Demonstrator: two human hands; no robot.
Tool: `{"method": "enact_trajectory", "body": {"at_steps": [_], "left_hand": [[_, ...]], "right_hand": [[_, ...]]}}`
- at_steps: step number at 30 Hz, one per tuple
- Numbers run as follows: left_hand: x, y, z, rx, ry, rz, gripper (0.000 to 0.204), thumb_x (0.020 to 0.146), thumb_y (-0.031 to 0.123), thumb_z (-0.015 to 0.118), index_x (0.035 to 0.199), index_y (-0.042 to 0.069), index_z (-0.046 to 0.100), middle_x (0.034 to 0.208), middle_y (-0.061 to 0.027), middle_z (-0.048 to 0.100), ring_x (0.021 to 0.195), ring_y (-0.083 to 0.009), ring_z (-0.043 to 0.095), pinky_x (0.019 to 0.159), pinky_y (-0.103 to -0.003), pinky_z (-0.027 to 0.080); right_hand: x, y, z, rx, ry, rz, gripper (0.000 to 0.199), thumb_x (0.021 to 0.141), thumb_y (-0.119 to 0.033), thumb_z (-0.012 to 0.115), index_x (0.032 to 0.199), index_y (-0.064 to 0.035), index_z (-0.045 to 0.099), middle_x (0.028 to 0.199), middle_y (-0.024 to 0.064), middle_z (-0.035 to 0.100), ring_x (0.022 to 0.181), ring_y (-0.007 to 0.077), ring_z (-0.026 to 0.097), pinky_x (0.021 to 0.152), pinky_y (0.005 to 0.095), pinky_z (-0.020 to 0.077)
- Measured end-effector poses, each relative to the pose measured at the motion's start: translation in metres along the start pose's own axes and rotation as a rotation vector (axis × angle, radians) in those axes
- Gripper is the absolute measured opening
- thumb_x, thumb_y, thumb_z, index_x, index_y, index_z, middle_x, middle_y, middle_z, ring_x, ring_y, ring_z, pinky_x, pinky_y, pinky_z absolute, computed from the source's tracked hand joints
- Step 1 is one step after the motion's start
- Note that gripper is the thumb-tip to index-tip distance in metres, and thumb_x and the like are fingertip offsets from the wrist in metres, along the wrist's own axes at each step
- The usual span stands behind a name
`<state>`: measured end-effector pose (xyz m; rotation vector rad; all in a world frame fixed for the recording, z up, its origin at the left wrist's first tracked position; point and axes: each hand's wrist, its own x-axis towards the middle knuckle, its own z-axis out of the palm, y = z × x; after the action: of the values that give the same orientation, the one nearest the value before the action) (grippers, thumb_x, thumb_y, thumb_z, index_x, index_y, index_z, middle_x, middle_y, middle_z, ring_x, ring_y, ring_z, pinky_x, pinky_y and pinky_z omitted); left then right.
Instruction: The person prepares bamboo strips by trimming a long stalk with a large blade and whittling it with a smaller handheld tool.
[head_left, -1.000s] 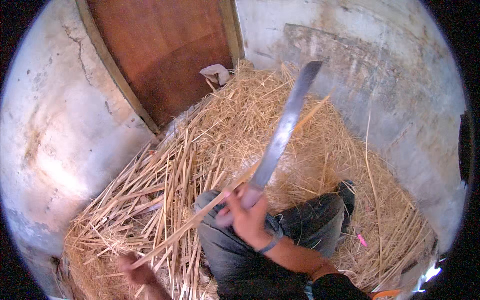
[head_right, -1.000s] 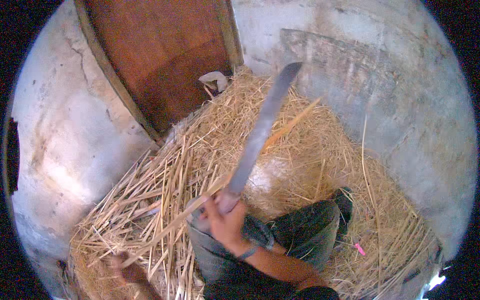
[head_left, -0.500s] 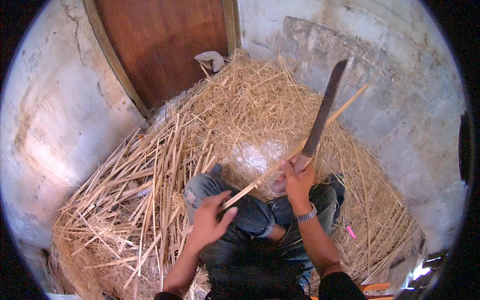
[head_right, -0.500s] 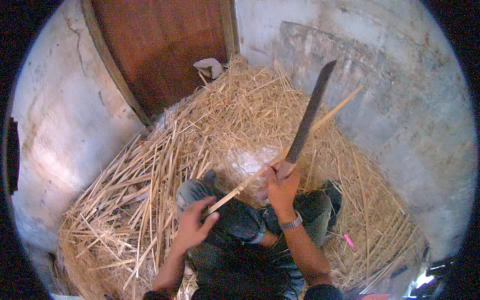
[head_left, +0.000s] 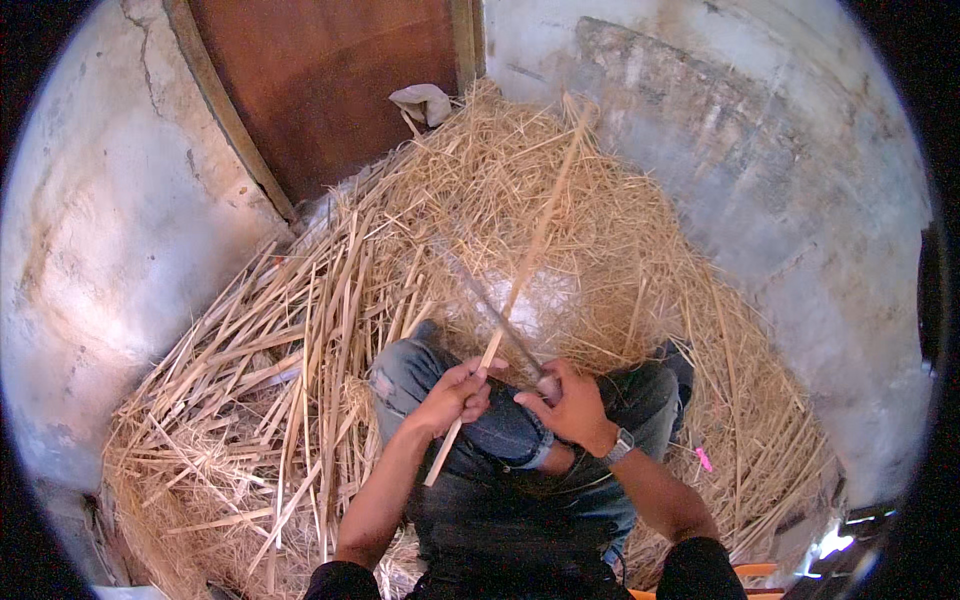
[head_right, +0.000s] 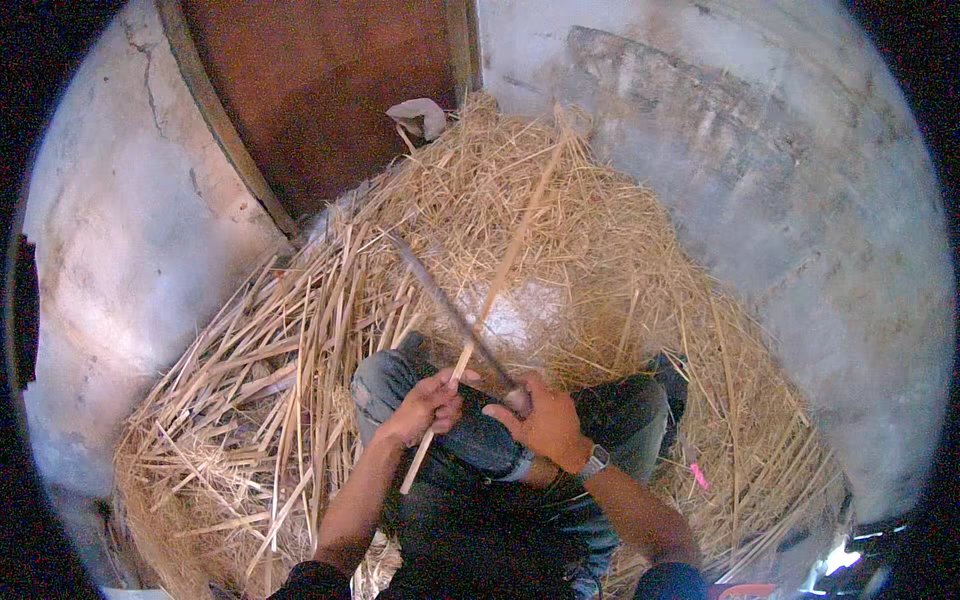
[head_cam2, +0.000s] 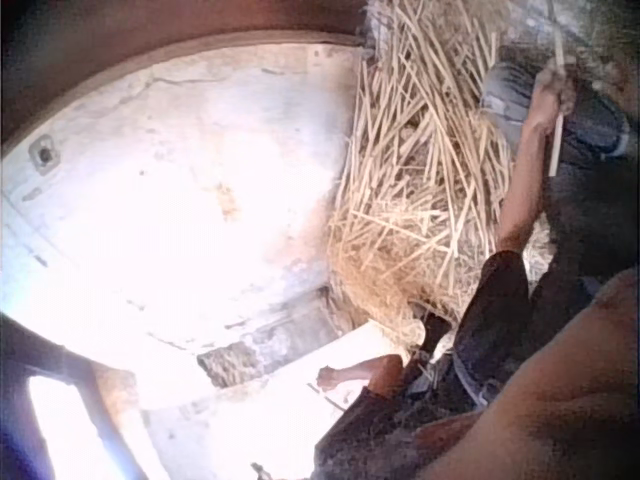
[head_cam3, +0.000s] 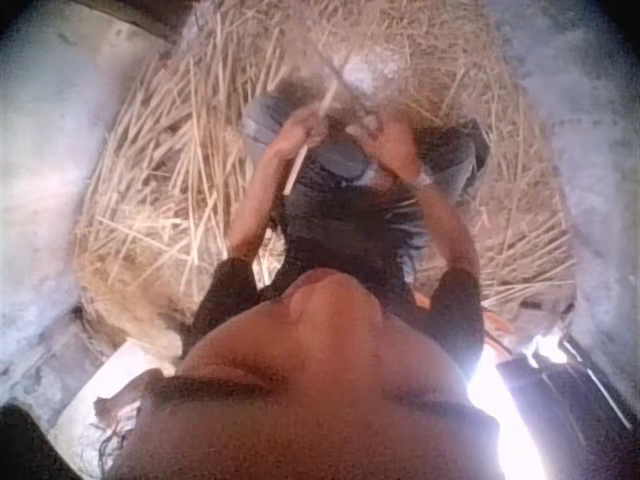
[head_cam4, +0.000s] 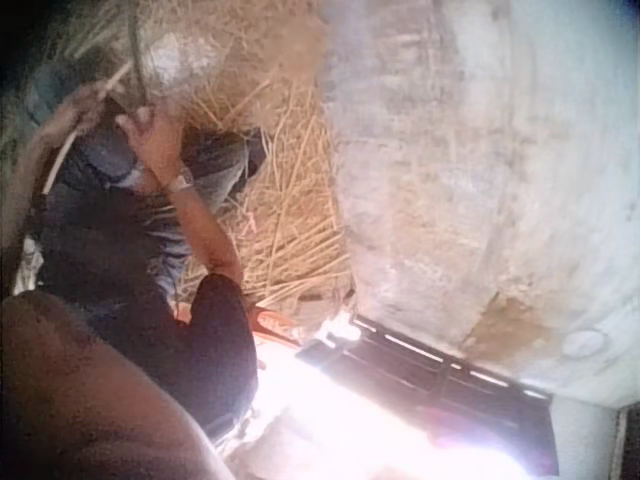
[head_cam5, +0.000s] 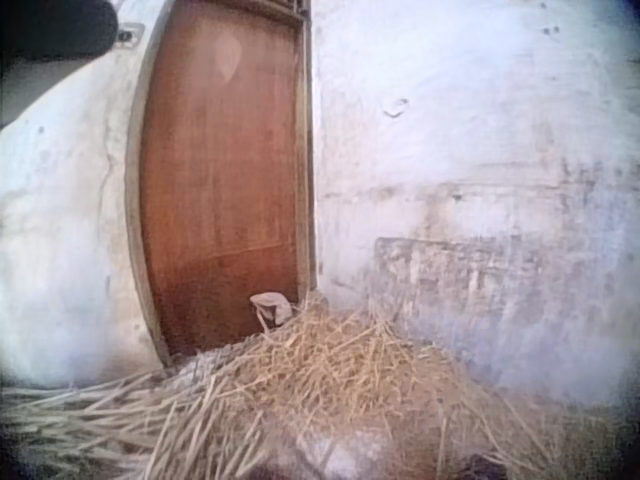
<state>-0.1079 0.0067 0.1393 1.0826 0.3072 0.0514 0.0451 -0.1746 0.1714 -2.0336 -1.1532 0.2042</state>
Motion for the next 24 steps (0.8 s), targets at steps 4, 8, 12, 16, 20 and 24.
{"method": "enact_trajectory", "body": {"at_steps": [4, 8, 12, 16, 20, 24], "left_hand": [[-0.003, 0.000, 0.001, -0.261, 0.130, -0.136, 0.036, 0.105, 0.020, 0.043, 0.140, 0.013, 0.048, 0.063, 0.0037, 0.034, 0.048, -0.0090, 0.031, 0.042, -0.025, 0.025], [-0.017, 0.005, 0.012, -0.329, 0.149, -0.123, 0.022, 0.104, 0.023, 0.047, 0.121, 0.013, 0.055, 0.063, 0.0042, 0.033, 0.047, -0.0093, 0.033, 0.040, -0.026, 0.025], [-0.031, -0.007, 0.008, -0.374, 0.171, -0.115, 0.015, 0.104, 0.025, 0.048, 0.107, 0.012, 0.055, 0.064, 0.0036, 0.034, 0.046, -0.0098, 0.032, 0.040, -0.026, 0.024], [-0.014, 0.012, 0.023, -0.261, 0.157, -0.069, 0.017, 0.106, 0.025, 0.046, 0.107, 0.010, 0.052, 0.065, 0.0033, 0.033, 0.046, -0.0074, 0.028, 0.041, -0.025, 0.022], [-0.001, 0.047, 0.022, -0.293, 0.256, -0.029, 0.013, 0.104, 0.026, 0.049, 0.105, 0.014, 0.053, 0.065, 0.0031, 0.037, 0.043, -0.0077, 0.029, 0.039, -0.024, 0.021], [-0.010, 0.061, 0.020, -0.250, 0.212, -0.015, 0.015, 0.106, 0.029, 0.046, 0.100, 0.015, 0.049, 0.065, 0.0041, 0.034, 0.044, -0.0069, 0.026, 0.040, -0.024, 0.019]], "right_hand": [[-0.002, 0.004, 0.012, -0.306, -0.191, -0.112, 0.050, 0.085, -0.053, 0.069, 0.102, -0.0061, 0.061, 0.066, 0.0177, 0.065, 0.062, 0.0397, 0.066, 0.060, 0.0478, 0.0538], [0.008, 0.002, 0.008, -0.377, -0.296, -0.216, 0.049, 0.086, -0.057, 0.065, 0.094, -0.0089, 0.059, 0.063, 0.0156, 0.065, 0.058, 0.0377, 0.066, 0.056, 0.0469, 0.0528], [0.051, -0.005, -0.027, -0.474, -0.506, -0.312, 0.053, 0.087, -0.061, 0.062, 0.093, -0.0084, 0.058, 0.062, 0.0142, 0.064, 0.058, 0.0369, 0.066, 0.055, 0.0475, 0.0518], [0.100, 0.053, -0.029, -0.585, -0.225, -0.371, 0.052, 0.088, -0.061, 0.061, 0.095, -0.0093, 0.058, 0.063, 0.0145, 0.064, 0.061, 0.0379, 0.066, 0.056, 0.0490, 0.0514], [0.102, -0.012, -0.017, -0.475, -0.129, -0.129, 0.048, 0.089, -0.056, 0.063, 0.094, -0.0087, 0.058, 0.064, 0.0174, 0.064, 0.063, 0.0390, 0.066, 0.055, 0.0491, 0.0501], [0.090, 0.004, 0.015, -0.030, -0.052, -0.074, 0.037, 0.093, -0.043, 0.064, 0.094, -0.0064, 0.059, 0.065, 0.0152, 0.064, 0.059, 0.0359, 0.064, 0.053, 0.0479, 0.0483]]}}
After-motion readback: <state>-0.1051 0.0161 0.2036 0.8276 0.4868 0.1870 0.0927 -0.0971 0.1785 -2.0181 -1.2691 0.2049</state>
